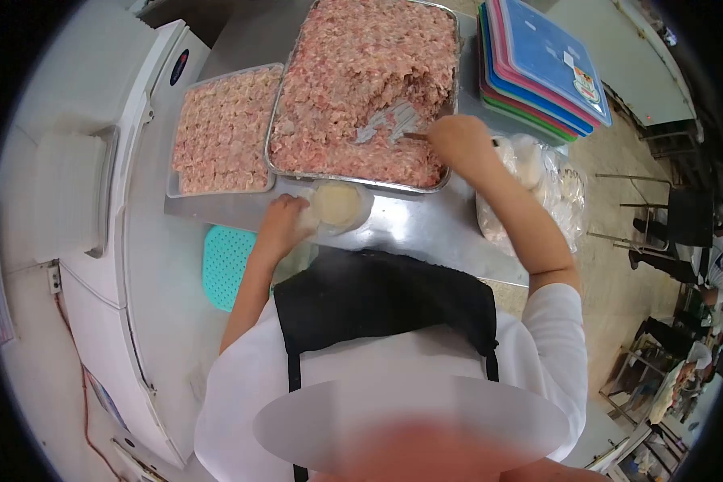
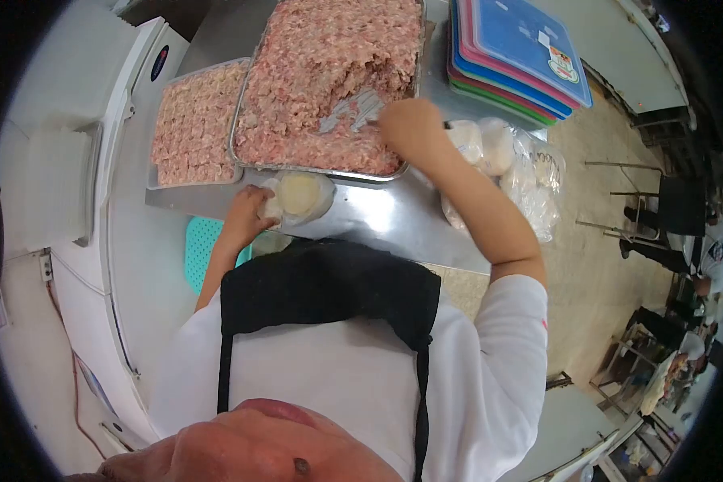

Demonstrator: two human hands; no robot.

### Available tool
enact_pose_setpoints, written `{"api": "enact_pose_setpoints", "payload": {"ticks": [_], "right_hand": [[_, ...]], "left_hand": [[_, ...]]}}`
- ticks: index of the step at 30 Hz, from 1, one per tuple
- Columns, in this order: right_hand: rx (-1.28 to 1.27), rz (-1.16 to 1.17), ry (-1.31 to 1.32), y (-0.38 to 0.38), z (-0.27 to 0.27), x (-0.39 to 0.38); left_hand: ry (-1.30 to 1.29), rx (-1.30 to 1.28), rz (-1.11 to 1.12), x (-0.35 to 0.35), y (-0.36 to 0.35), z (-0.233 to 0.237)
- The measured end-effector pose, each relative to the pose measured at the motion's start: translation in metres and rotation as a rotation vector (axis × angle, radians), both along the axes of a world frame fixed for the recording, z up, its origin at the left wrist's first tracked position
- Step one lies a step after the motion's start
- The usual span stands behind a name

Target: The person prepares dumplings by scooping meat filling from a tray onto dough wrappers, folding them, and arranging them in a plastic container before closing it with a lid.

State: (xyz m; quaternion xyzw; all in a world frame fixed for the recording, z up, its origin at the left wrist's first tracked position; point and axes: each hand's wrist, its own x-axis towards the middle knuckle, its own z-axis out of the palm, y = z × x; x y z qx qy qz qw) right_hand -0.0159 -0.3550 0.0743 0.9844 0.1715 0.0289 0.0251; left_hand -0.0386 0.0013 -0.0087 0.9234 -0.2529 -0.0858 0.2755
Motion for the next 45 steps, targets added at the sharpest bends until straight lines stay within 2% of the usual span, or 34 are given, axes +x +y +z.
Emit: {"api": "enact_pose_setpoints", "payload": {"ticks": [1, 5, 7, 10, 13, 17, 20, 23, 25, 28, 30, 31, 34, 36, 39, 40, 42, 43, 45], "right_hand": [[0.013, 0.015, 0.000, 0.015, -0.017, 0.000], [0.023, 0.081, -0.028, 0.042, -0.024, -0.011], [0.017, 0.098, -0.032, 0.012, -0.020, 0.005], [-0.126, -0.004, -0.060, -0.015, 0.015, 0.005], [-0.185, -0.065, -0.052, -0.004, 0.011, -0.003], [-0.148, -0.146, -0.059, 0.025, -0.008, -0.014], [-0.169, -0.075, -0.131, 0.026, -0.023, -0.018], [-0.119, -0.125, -0.125, 0.042, -0.028, -0.020], [-0.041, -0.080, -0.164, 0.059, -0.033, -0.022], [0.107, -0.132, -0.082, 0.073, -0.032, -0.021], [0.115, -0.188, 0.018, 0.071, -0.044, -0.019], [0.195, -0.225, 0.018, 0.069, -0.049, -0.019], [0.368, -0.335, 0.034, 0.059, -0.049, -0.024], [0.389, -0.407, 0.065, 0.053, -0.030, -0.030], [0.154, -0.391, -0.001, 0.040, 0.001, -0.023], [0.052, -0.385, 0.061, 0.037, 0.000, -0.017], [-0.150, -0.372, 0.189, 0.036, -0.008, -0.010], [-0.132, -0.325, 0.134, 0.039, -0.016, -0.011], [-0.099, -0.230, 0.025, 0.053, -0.037, -0.013]], "left_hand": [[-0.060, 0.005, -0.016, -0.001, -0.001, -0.007], [0.165, -0.093, 0.099, 0.007, 0.012, -0.020], [0.254, -0.143, 0.200, 0.006, 0.008, -0.008], [-0.244, -0.209, 0.042, 0.000, -0.008, -0.007], [-0.295, -0.286, -0.205, -0.002, -0.040, -0.018], [-0.261, -0.285, -0.252, 0.003, -0.050, -0.024], [-0.252, -0.292, -0.279, 0.015, -0.045, -0.032], [-0.197, -0.313, -0.255, 0.017, -0.037, -0.028], [-0.189, -0.373, -0.217, 0.021, -0.034, -0.011], [0.585, -0.777, 0.085, 0.028, -0.031, 0.028], [0.471, -0.857, 0.030, 0.043, -0.031, 0.026], [0.415, -0.898, 0.006, 0.051, -0.031, 0.025], [0.294, -0.611, 0.068, 0.078, -0.015, 0.040], [0.238, -0.571, 0.039, 0.095, -0.009, 0.065], [0.078, -0.608, -0.009, 0.116, -0.010, 0.080], [0.005, -0.638, -0.026, 0.124, -0.012, 0.084], [0.071, -0.648, -0.020, 0.136, -0.017, 0.097], [0.105, -0.653, -0.017, 0.143, -0.021, 0.100], [0.093, -0.850, 0.066, 0.156, -0.036, 0.083]]}}
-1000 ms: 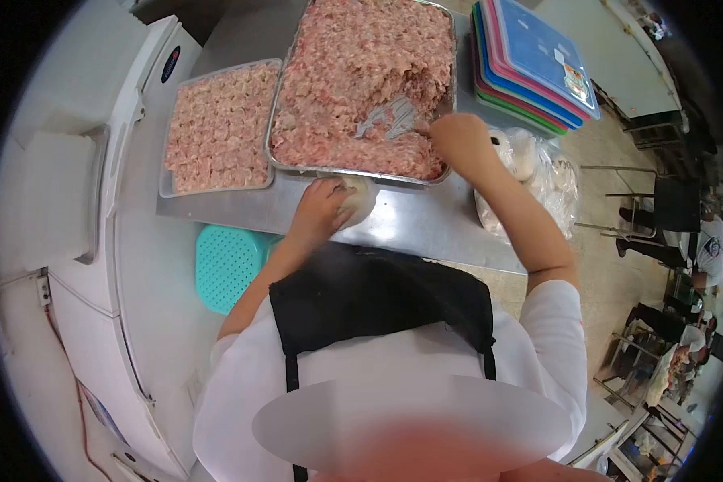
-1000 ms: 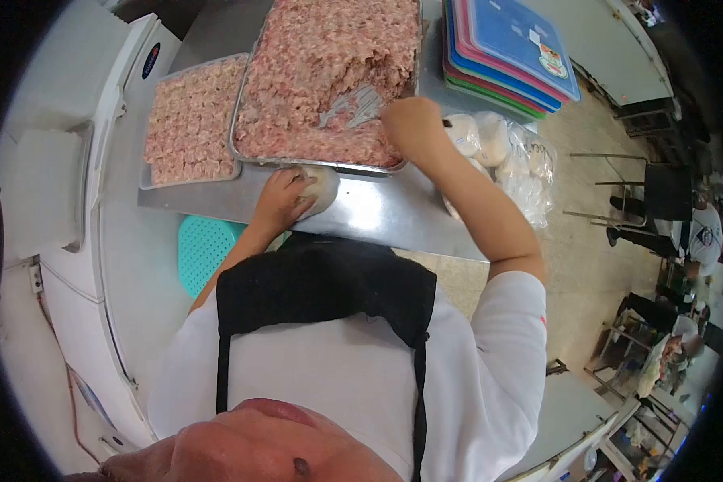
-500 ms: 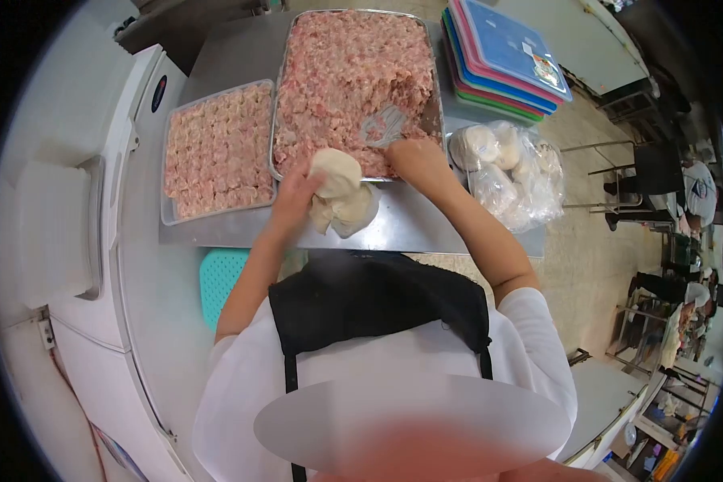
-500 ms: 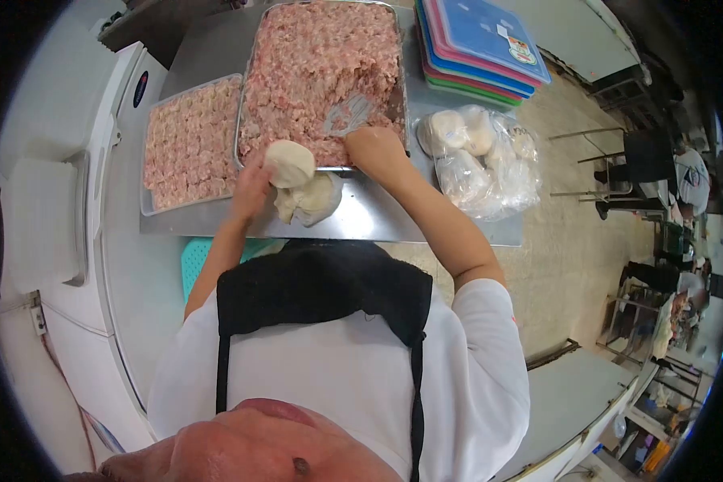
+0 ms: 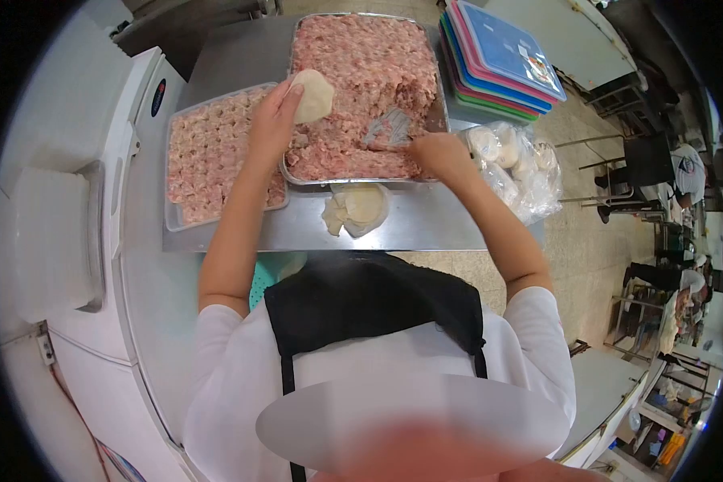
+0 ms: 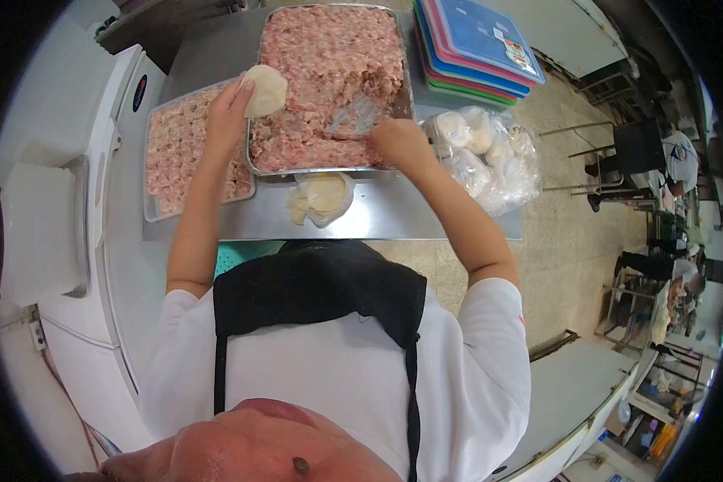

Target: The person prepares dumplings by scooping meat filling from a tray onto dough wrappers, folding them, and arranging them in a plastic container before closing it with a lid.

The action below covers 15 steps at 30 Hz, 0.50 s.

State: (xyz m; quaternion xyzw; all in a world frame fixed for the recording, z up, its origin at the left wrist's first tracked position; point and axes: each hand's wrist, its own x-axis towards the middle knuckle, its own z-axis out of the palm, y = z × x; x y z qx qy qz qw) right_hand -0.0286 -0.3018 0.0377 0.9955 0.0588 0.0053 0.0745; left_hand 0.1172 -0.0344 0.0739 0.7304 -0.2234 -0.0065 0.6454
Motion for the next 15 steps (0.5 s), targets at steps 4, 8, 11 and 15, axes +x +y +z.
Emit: {"api": "enact_pose_setpoints", "payload": {"ticks": [4, 8, 11, 15], "right_hand": [[0.082, -0.073, 0.040, 0.039, -0.003, -0.002], [0.638, -0.292, -0.021, 0.035, 0.001, -0.012], [0.866, -0.361, -0.167, 0.037, 0.004, -0.022], [1.017, -0.402, -0.358, 0.048, 0.027, -0.016]], "left_hand": [[0.440, -0.570, -0.064, 0.015, -0.019, -0.016], [0.506, -0.588, -0.082, 0.021, -0.017, -0.026], [0.616, -0.651, -0.059, 0.022, -0.028, -0.042], [0.913, -0.848, -0.127, -0.003, -0.054, -0.036]]}}
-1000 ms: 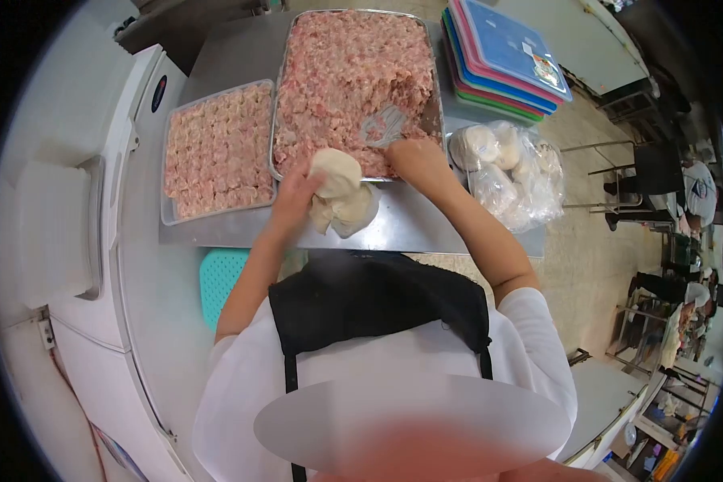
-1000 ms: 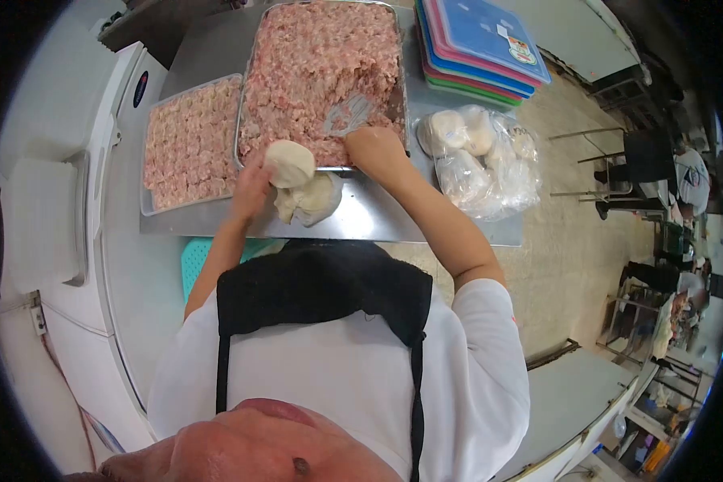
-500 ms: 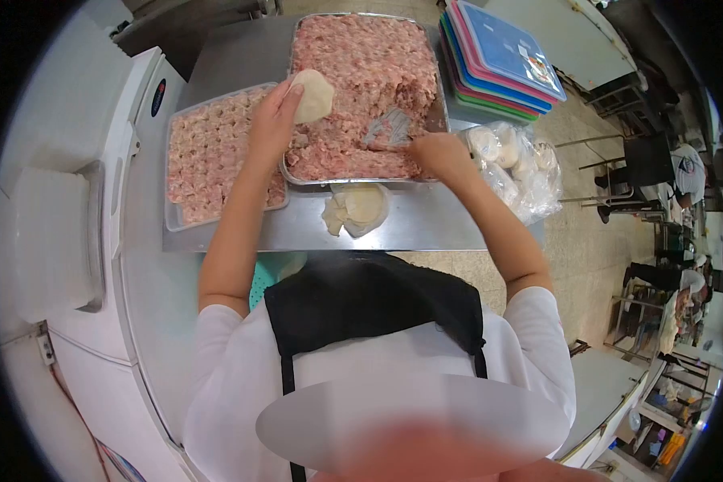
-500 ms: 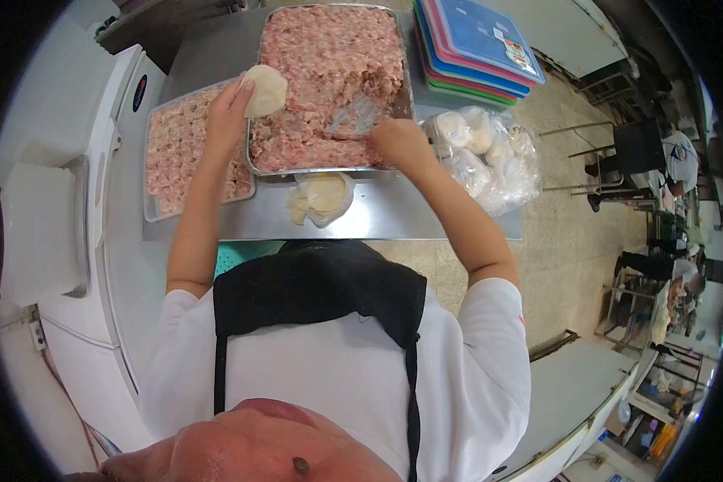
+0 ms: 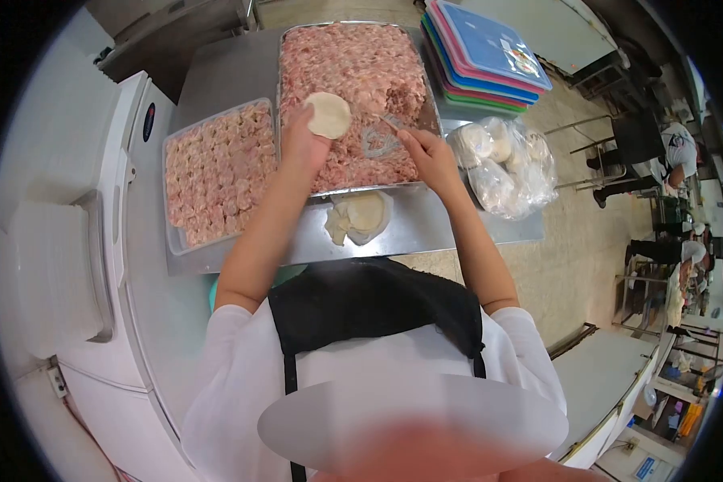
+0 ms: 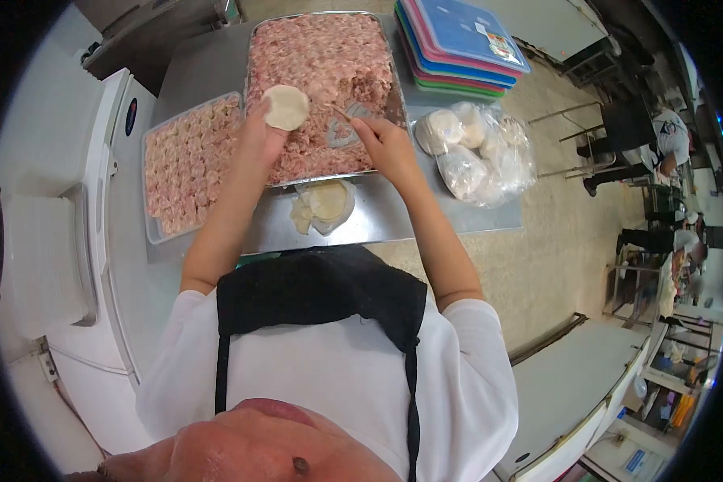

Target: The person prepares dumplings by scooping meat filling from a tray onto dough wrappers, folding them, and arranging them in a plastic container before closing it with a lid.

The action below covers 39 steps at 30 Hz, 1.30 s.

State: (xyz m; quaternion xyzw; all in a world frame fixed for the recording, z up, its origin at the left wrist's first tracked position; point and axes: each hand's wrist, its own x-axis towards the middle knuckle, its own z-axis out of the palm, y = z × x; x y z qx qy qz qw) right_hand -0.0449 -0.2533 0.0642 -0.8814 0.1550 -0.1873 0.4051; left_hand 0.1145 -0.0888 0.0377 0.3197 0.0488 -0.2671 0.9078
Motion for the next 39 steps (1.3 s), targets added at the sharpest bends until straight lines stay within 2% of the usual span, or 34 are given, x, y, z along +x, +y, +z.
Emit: {"api": "enact_pose_setpoints", "payload": {"ticks": [1, 4, 7, 10, 11, 13, 14, 16, 19, 22, 23, 26, 27, 31, 34, 38, 39], "right_hand": [[0.021, -0.005, -0.065, 0.003, 0.004, 0.003], [-0.055, 0.043, -0.211, 0.002, 0.002, 0.012], [-0.241, 0.097, -0.047, -0.012, 0.006, 0.010], [-0.583, 0.105, 0.288, -0.027, 0.005, 0.014], [-0.689, 0.211, 0.310, -0.029, -0.002, 0.010], [-0.899, 0.428, 0.345, -0.025, -0.007, 0.009], [-0.945, 0.388, 0.384, -0.032, -0.003, 0.010], [-1.034, 0.315, 0.464, -0.030, 0.038, 0.014], [-1.066, 0.319, 0.358, -0.048, 0.035, 0.033], [-1.016, 0.457, 0.179, -0.053, -0.046, 0.040], [-1.000, 0.476, 0.362, -0.027, -0.030, 0.029], [-0.983, 0.368, 0.374, -0.019, 0.023, 0.014], [-0.992, 0.370, 0.489, -0.036, 0.026, 0.023], [-1.043, 0.311, 0.205, -0.059, -0.011, 0.041], [-1.099, 0.487, 0.210, -0.026, -0.029, 0.023], [-1.005, 0.334, 0.258, -0.054, 0.009, 0.029], [-1.041, 0.268, 0.346, -0.066, 0.000, 0.033]], "left_hand": [[0.072, -0.026, -0.014, -0.008, -0.007, 0.005], [0.063, -0.051, 0.013, -0.018, -0.020, 0.017], [-0.037, -0.112, 0.121, -0.003, -0.014, 0.004], [-0.009, -0.162, 0.219, 0.007, 0.008, 0.009], [0.031, -0.125, 0.247, 0.006, 0.015, 0.015], [-0.064, -0.063, 0.237, 0.010, 0.027, 0.006], [-0.109, -0.031, 0.235, 0.011, 0.031, 0.001], [-0.087, -0.033, 0.213, 0.006, 0.041, 0.001], [-0.056, -0.070, 0.202, 0.001, 0.049, 0.005], [-0.064, -0.058, 0.245, -0.001, 0.053, 0.002], [-0.076, -0.045, 0.270, 0.000, 0.054, 0.002], [-0.043, -0.047, 0.255, -0.004, 0.062, 0.009], [-0.053, -0.064, 0.248, -0.003, 0.063, 0.009], [-0.072, -0.033, 0.236, -0.007, 0.061, 0.012], [-0.058, -0.019, 0.229, -0.006, 0.061, 0.013], [-0.032, -0.020, 0.233, -0.001, 0.065, -0.003], [-0.012, -0.011, 0.243, -0.003, 0.064, -0.004]]}}
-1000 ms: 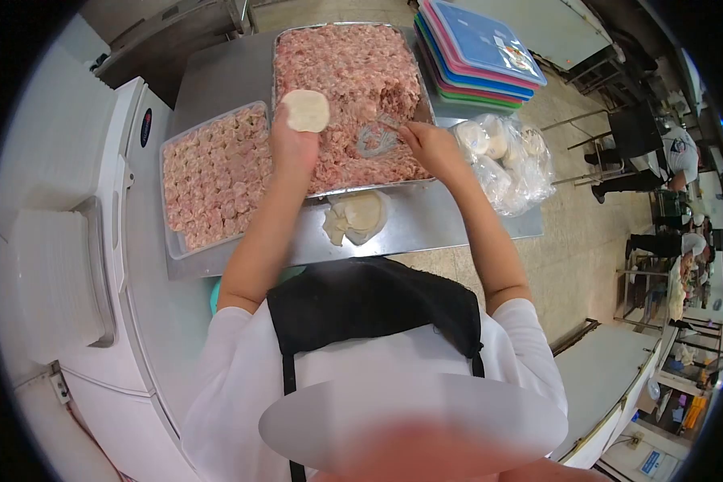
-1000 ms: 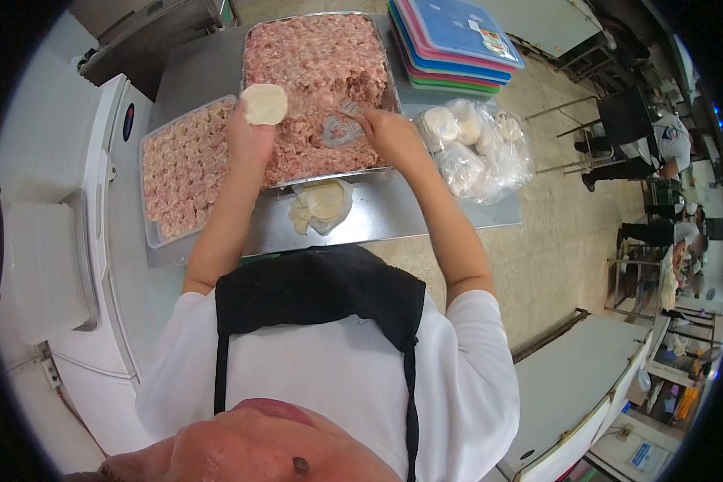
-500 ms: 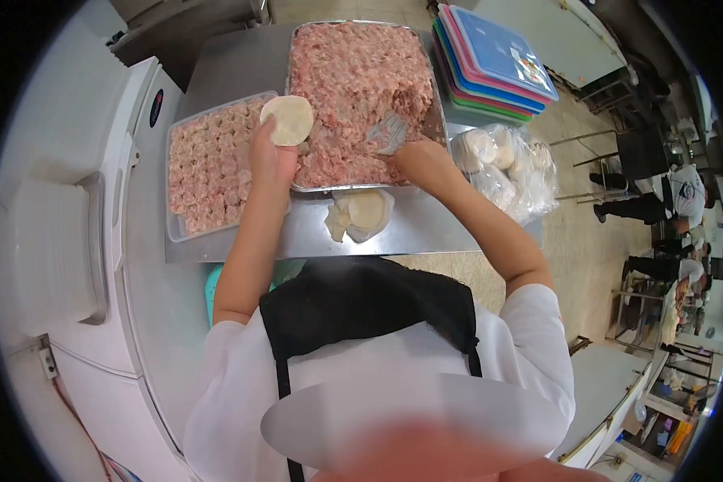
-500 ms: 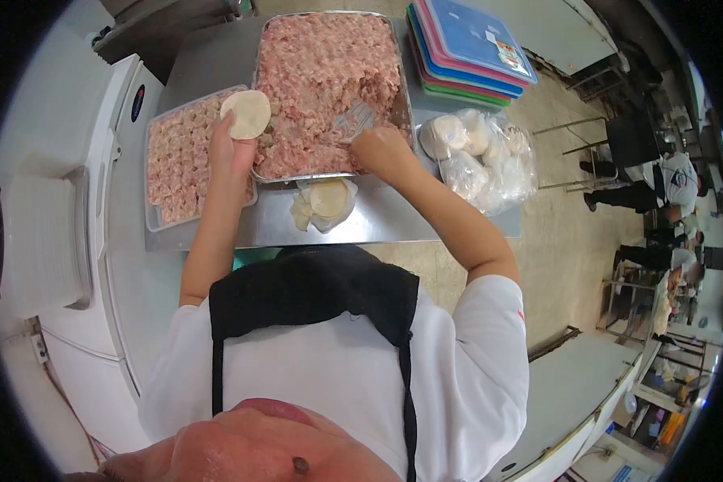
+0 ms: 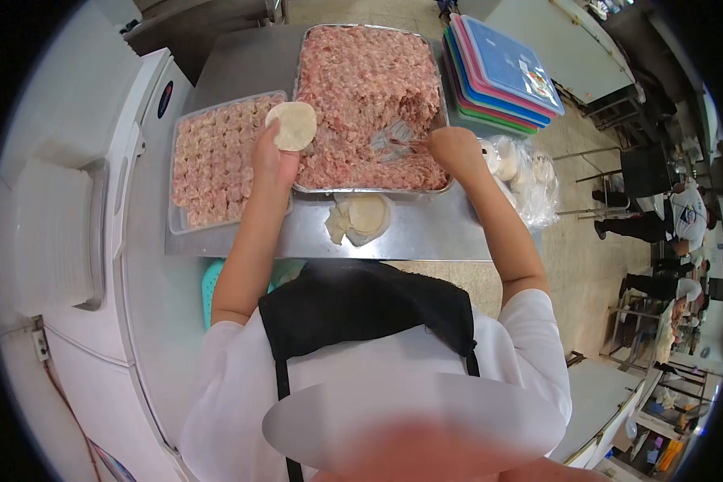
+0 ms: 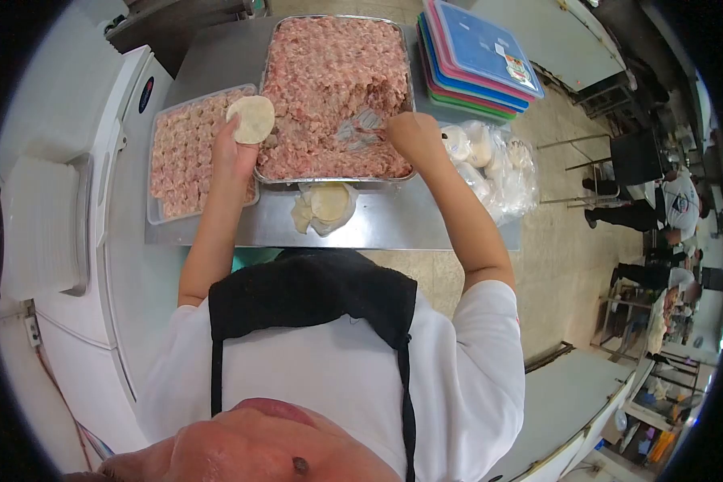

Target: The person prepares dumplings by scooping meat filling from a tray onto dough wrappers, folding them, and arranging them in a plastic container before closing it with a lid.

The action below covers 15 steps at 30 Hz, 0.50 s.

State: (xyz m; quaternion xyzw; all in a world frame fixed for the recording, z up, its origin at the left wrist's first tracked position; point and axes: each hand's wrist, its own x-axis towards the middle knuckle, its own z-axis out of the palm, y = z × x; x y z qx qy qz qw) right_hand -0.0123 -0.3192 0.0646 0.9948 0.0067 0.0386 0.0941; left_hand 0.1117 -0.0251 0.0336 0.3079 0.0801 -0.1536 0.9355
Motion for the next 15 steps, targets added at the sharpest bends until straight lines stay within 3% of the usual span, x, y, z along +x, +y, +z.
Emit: {"api": "enact_pose_setpoints", "payload": {"ticks": [4, 5, 8, 14, 15], "right_hand": [[0.110, 0.175, 0.003, 0.035, -0.042, -0.002], [0.171, 0.121, 0.029, 0.036, -0.054, -0.001], [0.441, -0.061, 0.076, 0.044, -0.042, -0.010], [0.945, 0.016, 0.146, 0.027, -0.013, -0.031], [0.999, -0.056, 0.186, 0.029, -0.001, -0.032]], "left_hand": [[-0.027, -0.033, 0.006, -0.002, -0.005, -0.010], [-0.056, -0.052, -0.006, -0.002, -0.007, -0.018], [-0.045, 0.008, 0.121, -0.001, -0.017, -0.035], [-0.014, 0.101, 0.088, -0.021, -0.049, -0.019], [-0.019, 0.080, 0.049, -0.022, -0.053, -0.021]]}}
